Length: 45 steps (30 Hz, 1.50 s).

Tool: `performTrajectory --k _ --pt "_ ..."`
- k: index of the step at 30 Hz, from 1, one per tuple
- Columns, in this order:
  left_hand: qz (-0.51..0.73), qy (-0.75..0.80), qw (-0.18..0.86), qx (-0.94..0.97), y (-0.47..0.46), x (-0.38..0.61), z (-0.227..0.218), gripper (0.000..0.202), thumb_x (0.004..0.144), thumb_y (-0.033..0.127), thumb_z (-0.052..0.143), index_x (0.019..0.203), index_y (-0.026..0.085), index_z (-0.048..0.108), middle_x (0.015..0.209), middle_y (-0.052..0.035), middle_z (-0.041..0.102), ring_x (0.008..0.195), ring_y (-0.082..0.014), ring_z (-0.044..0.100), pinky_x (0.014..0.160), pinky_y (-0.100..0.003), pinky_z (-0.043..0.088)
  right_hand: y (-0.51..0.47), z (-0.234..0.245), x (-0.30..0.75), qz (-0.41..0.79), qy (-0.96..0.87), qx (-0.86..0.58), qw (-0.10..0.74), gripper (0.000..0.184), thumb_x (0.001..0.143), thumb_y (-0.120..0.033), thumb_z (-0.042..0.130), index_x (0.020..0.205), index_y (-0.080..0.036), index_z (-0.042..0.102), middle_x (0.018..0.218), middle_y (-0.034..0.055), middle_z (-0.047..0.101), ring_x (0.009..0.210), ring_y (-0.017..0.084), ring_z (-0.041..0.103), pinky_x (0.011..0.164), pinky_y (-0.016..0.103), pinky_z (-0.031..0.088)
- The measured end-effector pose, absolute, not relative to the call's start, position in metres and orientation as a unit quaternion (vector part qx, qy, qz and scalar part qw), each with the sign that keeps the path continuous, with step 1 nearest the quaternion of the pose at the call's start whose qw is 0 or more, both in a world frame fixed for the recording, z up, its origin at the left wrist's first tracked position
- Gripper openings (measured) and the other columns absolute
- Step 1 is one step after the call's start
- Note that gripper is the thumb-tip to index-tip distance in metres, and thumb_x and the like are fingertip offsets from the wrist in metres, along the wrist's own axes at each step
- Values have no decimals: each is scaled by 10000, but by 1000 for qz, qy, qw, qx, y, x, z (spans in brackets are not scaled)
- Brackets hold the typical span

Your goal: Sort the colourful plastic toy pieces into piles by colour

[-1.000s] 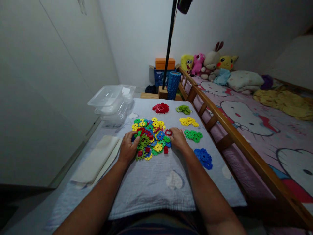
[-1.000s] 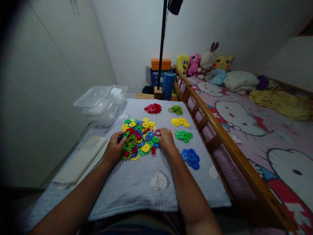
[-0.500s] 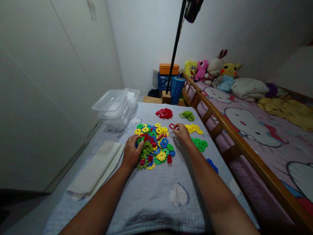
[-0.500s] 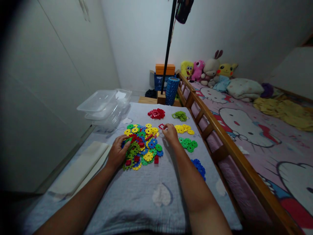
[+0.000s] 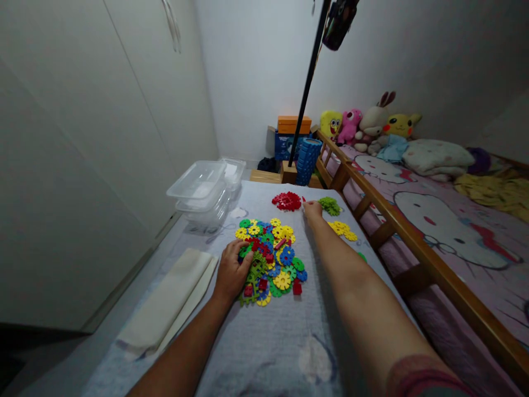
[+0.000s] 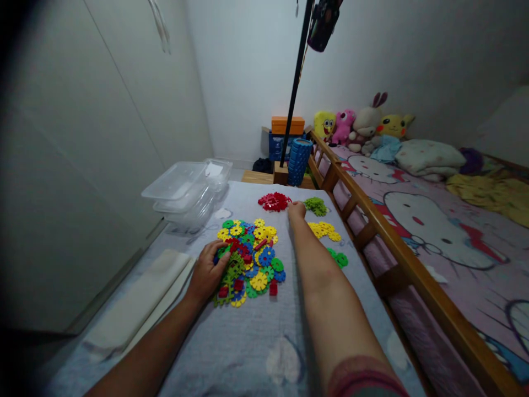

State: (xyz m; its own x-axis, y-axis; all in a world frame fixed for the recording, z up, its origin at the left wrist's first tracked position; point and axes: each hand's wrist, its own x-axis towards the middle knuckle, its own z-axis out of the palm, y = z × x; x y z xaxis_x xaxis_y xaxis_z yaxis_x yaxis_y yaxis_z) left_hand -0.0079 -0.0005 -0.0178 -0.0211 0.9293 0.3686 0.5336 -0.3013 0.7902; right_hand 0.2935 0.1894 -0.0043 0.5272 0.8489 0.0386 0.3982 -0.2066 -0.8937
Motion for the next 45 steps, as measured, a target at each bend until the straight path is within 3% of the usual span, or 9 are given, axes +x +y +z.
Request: performTrajectory --k 4,10,16,20,26,33,36,39,45 --pt "453 549 217 668 0 -8 -18 278 910 432 550 1073 228 647 1211 -87 645 1199 -265 579 1082 -463 434 197 -9 290 234 -366 -767 471 44 701 -213 577 705 -192 616 591 -7 560 619 155 521 588 241 392" --pt "450 551 223 666 -1 -7 -15 267 897 428 558 1057 236 650 1205 -86 649 1194 -273 584 1073 -469 442 182 -6 288 275 -351 -746 495 233 610 -157 539 810 -192 652 667 -30 595 634 140 538 615 228 430" --pt "454 550 214 667 0 -7 -16 268 893 426 551 1055 233 641 1175 -85 652 1173 -272 587 1068 -465 439 149 5 281 327 -322 -712 532 245 628 -219 555 868 -216 603 638 -58 533 537 112 491 531 215 421" --pt "456 553 209 665 1 -8 -15 286 888 411 551 1097 230 621 1156 -83 653 1152 -267 595 1052 -456 451 113 7 267 372 -331 -673 546 242 644 -250 587 885 -223 593 742 -26 623 601 106 561 549 203 448" --pt "461 568 223 644 0 -9 -15 328 887 405 550 1150 217 597 1181 -94 638 1160 -266 590 1058 -458 452 65 -1 242 463 -489 -559 483 209 623 -289 676 803 -188 641 711 -15 634 635 130 574 601 242 446" --pt "477 574 238 622 0 -11 -15 332 888 396 551 1165 219 595 1182 -87 632 1165 -256 599 1060 -452 463 49 -2 239 417 -610 -543 399 256 606 -136 571 840 -192 654 858 -3 658 807 149 599 745 263 469" --pt "481 574 237 618 0 -12 -15 335 888 399 551 1170 223 593 1181 -84 629 1162 -253 599 1061 -445 465 48 -2 241 391 -639 -541 382 218 632 -156 585 832 -196 662 900 -2 642 822 147 586 764 271 471" --pt "483 576 235 616 0 -13 -14 333 887 401 552 1166 224 593 1181 -86 628 1159 -251 599 1060 -440 465 46 -3 242 404 -635 -528 395 149 657 -236 648 799 -194 657 840 -16 611 774 141 561 727 266 454" --pt "471 571 216 637 0 -12 -13 333 887 389 549 1167 214 592 1208 -98 626 1201 -265 574 1092 -467 433 45 -3 245 516 -499 -497 488 220 616 -285 727 795 -207 625 724 -44 611 685 127 554 657 246 446"
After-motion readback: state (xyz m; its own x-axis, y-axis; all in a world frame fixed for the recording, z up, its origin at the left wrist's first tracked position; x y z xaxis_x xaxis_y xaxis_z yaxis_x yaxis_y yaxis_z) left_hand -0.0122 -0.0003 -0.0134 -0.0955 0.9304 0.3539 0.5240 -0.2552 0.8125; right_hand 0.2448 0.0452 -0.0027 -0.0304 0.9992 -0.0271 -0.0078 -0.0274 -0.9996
